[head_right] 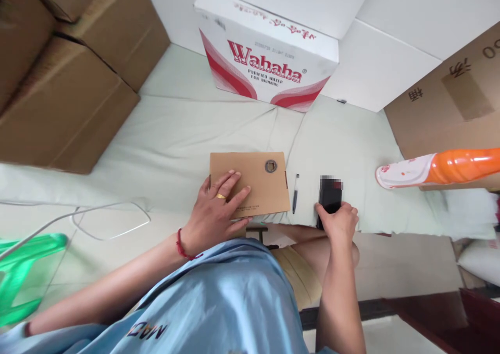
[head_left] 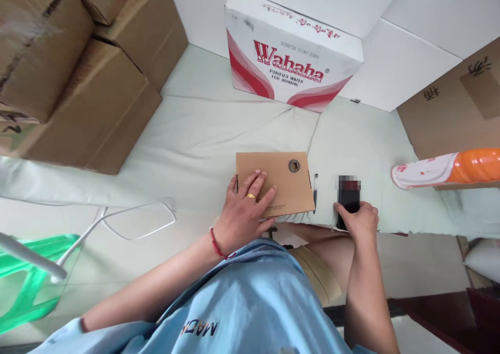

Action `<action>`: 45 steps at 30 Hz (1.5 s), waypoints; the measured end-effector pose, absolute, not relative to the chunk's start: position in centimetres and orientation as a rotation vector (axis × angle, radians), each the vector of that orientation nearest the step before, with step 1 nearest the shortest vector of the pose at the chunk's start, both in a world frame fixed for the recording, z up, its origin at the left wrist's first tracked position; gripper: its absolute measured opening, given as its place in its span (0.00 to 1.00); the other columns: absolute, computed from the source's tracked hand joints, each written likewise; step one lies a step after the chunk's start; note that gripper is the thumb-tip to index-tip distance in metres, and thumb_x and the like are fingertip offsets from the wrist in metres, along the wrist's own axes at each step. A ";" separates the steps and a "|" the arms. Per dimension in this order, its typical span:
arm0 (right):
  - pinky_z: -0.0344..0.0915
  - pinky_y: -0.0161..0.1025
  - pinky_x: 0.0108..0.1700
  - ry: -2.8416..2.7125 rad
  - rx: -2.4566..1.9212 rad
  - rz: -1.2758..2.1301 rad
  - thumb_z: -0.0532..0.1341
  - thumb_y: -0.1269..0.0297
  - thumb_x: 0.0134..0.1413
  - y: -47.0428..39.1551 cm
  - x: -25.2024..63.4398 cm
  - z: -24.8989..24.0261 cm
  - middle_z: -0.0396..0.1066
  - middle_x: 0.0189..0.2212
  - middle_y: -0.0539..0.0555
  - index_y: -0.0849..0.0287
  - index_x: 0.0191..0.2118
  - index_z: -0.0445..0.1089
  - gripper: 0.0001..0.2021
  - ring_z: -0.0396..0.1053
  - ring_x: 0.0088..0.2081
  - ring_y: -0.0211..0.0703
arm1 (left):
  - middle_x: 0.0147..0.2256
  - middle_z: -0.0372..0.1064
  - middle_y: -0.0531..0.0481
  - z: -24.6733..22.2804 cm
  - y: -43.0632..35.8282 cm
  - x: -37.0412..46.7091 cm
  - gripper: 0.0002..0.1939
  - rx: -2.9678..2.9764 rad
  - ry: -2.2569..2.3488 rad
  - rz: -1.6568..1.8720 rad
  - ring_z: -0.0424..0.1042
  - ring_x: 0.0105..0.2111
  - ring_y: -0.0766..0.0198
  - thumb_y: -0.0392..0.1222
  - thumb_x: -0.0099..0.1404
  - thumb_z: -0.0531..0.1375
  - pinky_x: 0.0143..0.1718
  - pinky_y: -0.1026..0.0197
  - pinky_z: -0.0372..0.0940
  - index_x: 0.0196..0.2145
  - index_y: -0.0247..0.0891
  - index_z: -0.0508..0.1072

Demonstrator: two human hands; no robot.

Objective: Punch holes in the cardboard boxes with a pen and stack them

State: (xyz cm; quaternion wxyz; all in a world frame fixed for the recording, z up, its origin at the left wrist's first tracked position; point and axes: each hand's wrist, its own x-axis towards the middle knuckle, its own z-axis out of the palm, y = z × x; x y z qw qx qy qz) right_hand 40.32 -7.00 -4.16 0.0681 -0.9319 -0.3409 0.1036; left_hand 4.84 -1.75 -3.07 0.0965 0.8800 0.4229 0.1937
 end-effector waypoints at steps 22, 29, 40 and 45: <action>0.74 0.57 0.53 -1.391 -2.071 0.183 0.73 0.49 0.50 -5.5 23.3 0.4 0.65 0.52 0.61 0.55 0.55 0.62 0.32 0.69 0.54 0.58 | 0.72 0.60 0.23 -3.1 -1.7 4.8 0.32 2.606 1.230 0.562 0.62 0.72 0.28 0.50 0.68 0.70 0.66 0.18 0.59 0.66 0.37 0.74; 0.74 0.55 0.51 -1.387 -2.091 0.217 0.73 0.51 0.50 -5.6 23.2 0.6 0.64 0.52 0.60 0.54 0.54 0.61 0.30 0.69 0.52 0.57 | 0.72 0.60 0.25 -3.3 -1.8 4.8 0.30 2.581 1.226 0.591 0.61 0.72 0.30 0.51 0.71 0.67 0.67 0.19 0.58 0.66 0.39 0.74; 0.74 0.55 0.49 -1.377 -2.093 0.258 0.73 0.49 0.49 -5.4 23.5 0.4 0.65 0.52 0.60 0.55 0.54 0.62 0.31 0.70 0.51 0.57 | 0.72 0.61 0.24 -3.3 -1.7 4.8 0.31 2.607 1.237 0.581 0.63 0.71 0.28 0.50 0.68 0.69 0.66 0.19 0.60 0.65 0.37 0.75; 0.74 0.56 0.52 -1.388 -2.061 0.295 0.73 0.48 0.47 -5.5 23.9 0.6 0.66 0.52 0.61 0.56 0.55 0.63 0.33 0.70 0.52 0.57 | 0.72 0.61 0.24 -3.4 -1.7 4.8 0.32 2.606 1.241 0.555 0.62 0.72 0.28 0.49 0.67 0.70 0.66 0.18 0.59 0.66 0.37 0.74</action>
